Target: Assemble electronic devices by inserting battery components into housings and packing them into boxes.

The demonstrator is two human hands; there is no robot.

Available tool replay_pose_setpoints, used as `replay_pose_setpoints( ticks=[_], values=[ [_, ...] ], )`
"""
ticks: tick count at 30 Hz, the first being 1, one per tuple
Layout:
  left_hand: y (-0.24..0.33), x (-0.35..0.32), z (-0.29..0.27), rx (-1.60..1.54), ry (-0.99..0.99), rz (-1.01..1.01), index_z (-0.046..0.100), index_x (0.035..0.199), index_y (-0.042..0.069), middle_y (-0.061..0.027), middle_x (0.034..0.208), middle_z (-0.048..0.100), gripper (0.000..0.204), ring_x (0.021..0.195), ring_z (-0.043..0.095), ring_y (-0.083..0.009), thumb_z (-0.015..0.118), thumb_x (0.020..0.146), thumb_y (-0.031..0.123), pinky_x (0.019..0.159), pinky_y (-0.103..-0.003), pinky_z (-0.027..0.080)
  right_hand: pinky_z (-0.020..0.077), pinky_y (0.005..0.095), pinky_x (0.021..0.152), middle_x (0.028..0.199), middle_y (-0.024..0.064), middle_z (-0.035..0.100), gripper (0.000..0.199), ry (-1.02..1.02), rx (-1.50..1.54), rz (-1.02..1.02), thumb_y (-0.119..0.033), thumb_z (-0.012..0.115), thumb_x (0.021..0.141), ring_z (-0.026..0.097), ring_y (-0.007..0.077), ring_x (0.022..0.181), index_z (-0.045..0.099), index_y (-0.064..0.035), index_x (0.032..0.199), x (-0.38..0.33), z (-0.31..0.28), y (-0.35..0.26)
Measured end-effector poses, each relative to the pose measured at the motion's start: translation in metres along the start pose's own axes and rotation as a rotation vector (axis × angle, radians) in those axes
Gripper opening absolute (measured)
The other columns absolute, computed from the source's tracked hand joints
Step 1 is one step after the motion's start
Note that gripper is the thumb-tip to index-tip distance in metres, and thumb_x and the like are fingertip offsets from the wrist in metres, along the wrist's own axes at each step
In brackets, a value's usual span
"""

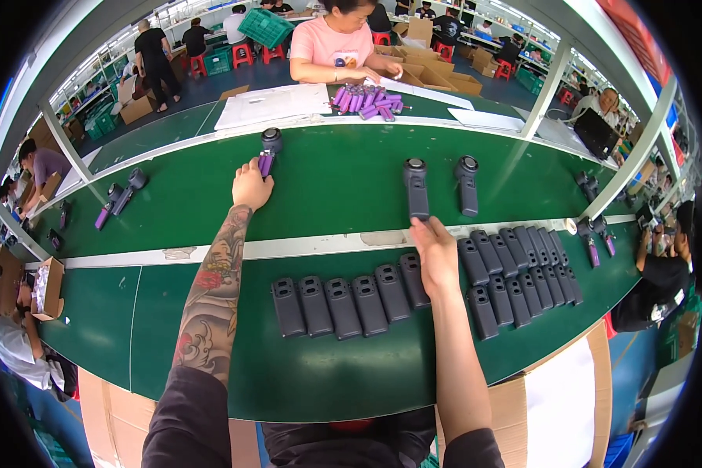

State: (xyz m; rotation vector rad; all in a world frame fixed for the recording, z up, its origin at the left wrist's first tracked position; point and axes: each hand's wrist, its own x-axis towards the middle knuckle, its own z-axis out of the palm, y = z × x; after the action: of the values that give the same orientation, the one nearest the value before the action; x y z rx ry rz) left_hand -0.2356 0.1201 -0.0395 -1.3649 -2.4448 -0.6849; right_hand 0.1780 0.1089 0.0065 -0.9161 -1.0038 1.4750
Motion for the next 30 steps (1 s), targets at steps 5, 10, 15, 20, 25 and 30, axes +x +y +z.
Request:
replay_pose_setpoints(
  ticks=[5, 10, 15, 20, 25, 30],
  values=[
    [0.028, 0.004, -0.051, -0.332, -0.568, -0.198, 0.061, 0.102, 0.000, -0.0101, 0.085, 0.065, 0.032, 0.070, 0.062, -0.0268, 0.063, 0.081, 0.025, 0.066, -0.033, 0.052, 0.0436, 0.0365, 0.102, 0.129, 0.0169, 0.055, 0.064, -0.236, -1.057, -0.330, -0.012, 0.068, 0.088, 0.055, 0.0291, 0.117, 0.046, -0.0098, 0.148, -0.003, -0.023, -0.027],
    [0.067, -0.032, -0.083, -0.968, -0.847, -0.321, 0.055, 0.088, 0.011, 0.0001, 0.072, 0.054, 0.014, 0.063, 0.053, -0.0114, 0.062, 0.084, 0.023, 0.063, -0.020, 0.042, 0.0469, 0.0362, 0.096, 0.122, 0.0134, 0.060, 0.062, -0.489, -1.287, -0.235, -0.014, 0.070, 0.086, 0.058, 0.0280, 0.108, 0.050, -0.0111, 0.145, -0.004, -0.043, -0.038],
    [0.125, -0.099, -0.093, -1.685, -0.582, -0.186, 0.056, 0.108, 0.004, -0.0065, 0.085, 0.062, 0.020, 0.066, 0.058, -0.0146, 0.057, 0.096, 0.020, 0.064, -0.025, 0.048, 0.0498, 0.0381, 0.090, 0.114, 0.0119, 0.063, 0.051, -0.272, -1.084, -0.075, -0.017, 0.071, 0.086, 0.061, 0.0283, 0.101, 0.059, -0.0090, 0.134, -0.009, -0.030, -0.035],
    [0.158, -0.111, -0.095, -2.086, -0.610, -0.245, 0.054, 0.118, 0.005, -0.0090, 0.091, 0.064, 0.030, 0.068, 0.060, -0.0162, 0.054, 0.103, 0.031, 0.064, -0.028, 0.051, 0.0524, 0.0374, 0.084, 0.110, 0.0118, 0.064, 0.039, -0.207, -1.114, -0.336, -0.015, 0.072, 0.084, 0.064, 0.0272, 0.095, 0.063, -0.0070, 0.122, 0.004, -0.034, -0.014],
    [0.156, -0.123, -0.079, -1.882, -0.657, -0.326, 0.054, 0.118, 0.005, -0.0087, 0.092, 0.064, 0.033, 0.069, 0.061, -0.0150, 0.052, 0.105, 0.035, 0.062, -0.027, 0.051, 0.0537, 0.0393, 0.076, 0.107, 0.0119, 0.063, 0.041, -0.194, -1.331, -0.612, -0.011, 0.075, 0.078, 0.063, 0.0302, 0.091, 0.062, -0.0095, 0.117, -0.002, -0.033, -0.003],
    [0.159, -0.124, -0.091, -1.771, -0.733, -0.242, 0.054, 0.119, 0.005, -0.0084, 0.091, 0.065, 0.034, 0.069, 0.061, -0.0147, 0.051, 0.106, 0.035, 0.063, -0.026, 0.051, 0.0529, 0.0375, 0.077, 0.107, 0.0122, 0.062, 0.043, -0.130, -1.591, -0.493, -0.005, 0.072, 0.079, 0.063, 0.0283, 0.091, 0.060, -0.0100, 0.121, -0.013, -0.022, -0.014]
  ],
)
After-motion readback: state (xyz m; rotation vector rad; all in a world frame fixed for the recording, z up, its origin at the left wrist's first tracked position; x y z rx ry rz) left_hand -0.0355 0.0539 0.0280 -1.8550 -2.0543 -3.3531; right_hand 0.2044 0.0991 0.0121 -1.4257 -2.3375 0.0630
